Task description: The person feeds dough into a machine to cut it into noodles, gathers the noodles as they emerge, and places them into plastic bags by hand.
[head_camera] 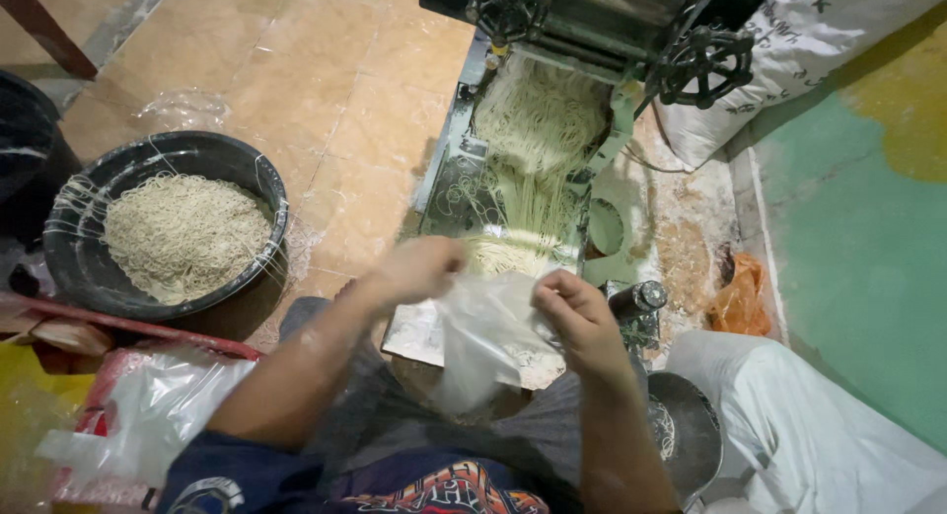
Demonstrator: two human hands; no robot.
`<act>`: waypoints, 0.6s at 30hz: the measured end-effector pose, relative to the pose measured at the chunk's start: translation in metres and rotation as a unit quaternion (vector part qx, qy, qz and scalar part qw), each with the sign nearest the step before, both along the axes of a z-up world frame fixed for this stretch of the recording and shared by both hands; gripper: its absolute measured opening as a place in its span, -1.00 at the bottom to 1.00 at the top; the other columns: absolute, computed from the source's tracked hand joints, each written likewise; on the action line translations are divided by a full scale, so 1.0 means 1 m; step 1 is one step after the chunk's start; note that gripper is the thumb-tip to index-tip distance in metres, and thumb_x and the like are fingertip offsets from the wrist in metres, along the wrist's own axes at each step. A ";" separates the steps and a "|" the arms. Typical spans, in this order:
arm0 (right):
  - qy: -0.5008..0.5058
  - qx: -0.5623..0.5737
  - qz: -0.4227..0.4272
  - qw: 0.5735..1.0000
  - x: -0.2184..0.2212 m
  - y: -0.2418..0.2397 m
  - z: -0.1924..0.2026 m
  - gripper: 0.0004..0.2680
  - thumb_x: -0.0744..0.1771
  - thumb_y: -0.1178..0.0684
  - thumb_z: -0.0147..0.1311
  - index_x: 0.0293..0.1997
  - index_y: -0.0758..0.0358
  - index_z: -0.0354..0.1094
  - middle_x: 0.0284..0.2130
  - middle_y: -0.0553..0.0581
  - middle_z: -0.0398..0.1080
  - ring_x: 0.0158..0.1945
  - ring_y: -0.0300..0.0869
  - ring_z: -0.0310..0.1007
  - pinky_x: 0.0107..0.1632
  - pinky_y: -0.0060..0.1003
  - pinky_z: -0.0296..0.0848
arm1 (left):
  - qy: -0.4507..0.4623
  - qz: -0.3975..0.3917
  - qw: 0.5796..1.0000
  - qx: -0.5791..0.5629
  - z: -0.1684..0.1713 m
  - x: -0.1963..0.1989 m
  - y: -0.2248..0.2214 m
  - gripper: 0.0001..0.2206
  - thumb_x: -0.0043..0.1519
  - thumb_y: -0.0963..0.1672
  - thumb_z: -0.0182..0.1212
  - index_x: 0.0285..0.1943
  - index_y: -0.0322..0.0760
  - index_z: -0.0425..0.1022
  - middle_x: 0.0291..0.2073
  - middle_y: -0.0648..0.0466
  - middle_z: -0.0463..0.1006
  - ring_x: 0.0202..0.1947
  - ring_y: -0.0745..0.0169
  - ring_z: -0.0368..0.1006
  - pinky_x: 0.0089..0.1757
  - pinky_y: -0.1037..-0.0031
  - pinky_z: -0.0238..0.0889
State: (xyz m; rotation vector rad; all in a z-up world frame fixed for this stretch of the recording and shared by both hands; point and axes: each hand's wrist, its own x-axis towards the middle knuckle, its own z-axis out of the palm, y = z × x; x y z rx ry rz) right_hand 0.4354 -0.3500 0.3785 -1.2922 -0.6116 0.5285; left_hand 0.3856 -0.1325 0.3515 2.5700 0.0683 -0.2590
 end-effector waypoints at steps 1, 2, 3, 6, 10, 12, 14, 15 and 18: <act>-0.002 0.001 -0.002 1.000 0.005 -0.011 -0.001 -0.91 0.24 0.24 -0.11 -0.49 0.41 0.26 -0.81 0.06 0.15 -0.75 -0.39 0.03 -0.63 -0.54 0.08 | -0.002 -0.002 1.000 0.001 -0.008 -0.002 0.016 -0.82 -0.07 -0.16 0.14 -0.29 -0.22 0.43 -0.40 -0.03 0.48 -0.24 -0.01 0.41 -0.24 0.31 0.26; -0.022 -0.028 -0.021 0.999 0.010 -0.022 -0.001 -0.90 0.25 0.21 -0.11 -0.48 0.40 0.28 -0.78 0.09 0.18 -0.72 -0.32 0.08 -0.61 -0.48 0.10 | 0.040 0.029 0.998 0.041 -0.017 -0.003 0.032 -0.77 -0.10 -0.12 0.18 -0.25 -0.18 0.44 -0.37 -0.01 0.50 -0.22 -0.01 0.41 -0.23 0.30 0.27; -0.042 -0.056 -0.038 0.997 0.015 -0.033 -0.002 -0.88 0.25 0.18 -0.11 -0.48 0.39 0.30 -0.76 0.12 0.21 -0.70 -0.26 0.13 -0.58 -0.42 0.13 | 0.082 0.062 0.991 0.081 -0.025 -0.006 0.049 -0.71 -0.12 -0.08 0.22 -0.20 -0.14 0.45 -0.34 0.00 0.51 -0.20 0.00 0.42 -0.21 0.29 0.29; -0.077 -0.115 -0.073 0.988 0.021 -0.045 -0.025 -0.89 0.23 0.19 -0.06 -0.52 0.38 0.31 -0.76 0.05 0.17 -0.64 -0.30 0.11 -0.52 -0.48 0.10 | 0.124 0.136 0.976 0.119 -0.040 -0.019 0.076 -0.68 -0.24 0.05 0.25 -0.37 -0.05 0.46 -0.45 0.03 0.53 -0.30 0.01 0.45 -0.30 0.31 0.31; -0.133 -0.174 -0.114 0.969 0.013 -0.027 -0.034 -0.88 0.24 0.15 -0.06 -0.51 0.37 0.31 -0.77 0.15 0.17 -0.62 -0.20 0.12 -0.49 -0.33 0.16 | 0.091 0.200 0.972 0.089 -0.075 -0.006 0.066 -0.79 -0.07 -0.04 0.13 -0.37 -0.21 0.50 -0.46 -0.06 0.52 -0.29 0.00 0.46 -0.33 0.33 0.29; -0.097 -0.105 -0.136 0.980 0.005 -0.005 -0.019 -0.89 0.26 0.21 -0.13 -0.50 0.35 0.26 -0.72 0.03 0.11 -0.57 -0.27 0.08 -0.43 -0.42 0.13 | -0.063 0.267 0.942 -0.195 -0.062 0.000 0.051 -0.88 0.01 -0.14 0.09 -0.42 -0.32 0.42 -0.56 -0.07 0.43 -0.45 0.01 0.40 -0.40 0.32 0.22; -0.040 -0.044 -0.149 0.987 -0.003 0.004 -0.005 -0.91 0.27 0.20 -0.14 -0.44 0.37 0.24 -0.67 0.10 0.19 -0.52 -0.19 0.21 -0.35 -0.36 0.22 | -0.120 0.223 0.924 -0.287 -0.038 -0.003 0.038 -0.93 -0.06 -0.19 0.13 -0.45 -0.30 0.37 -0.60 0.03 0.37 -0.49 0.17 0.33 -0.41 0.45 0.18; 0.020 0.018 -0.155 0.987 -0.007 0.010 0.000 -0.92 0.28 0.19 -0.14 -0.39 0.39 0.22 -0.63 0.17 0.27 -0.47 -0.12 0.33 -0.27 -0.30 0.31 | -0.174 0.182 0.893 -0.373 -0.027 -0.007 0.033 -0.87 -0.13 -0.25 0.17 -0.48 -0.27 0.32 -0.65 0.13 0.30 -0.53 0.32 0.27 -0.42 0.57 0.13; 0.107 0.160 -0.152 0.969 0.005 0.000 0.011 -0.93 0.29 0.20 -0.22 -0.41 0.23 0.17 -0.68 0.10 0.27 -0.58 -0.17 0.34 -0.32 -0.31 0.34 | -0.144 0.057 0.891 -0.427 0.004 -0.026 0.031 -0.67 -0.28 -0.38 -0.15 -0.34 -0.39 0.31 -0.45 0.08 0.37 -0.30 0.22 0.30 -0.14 0.47 0.13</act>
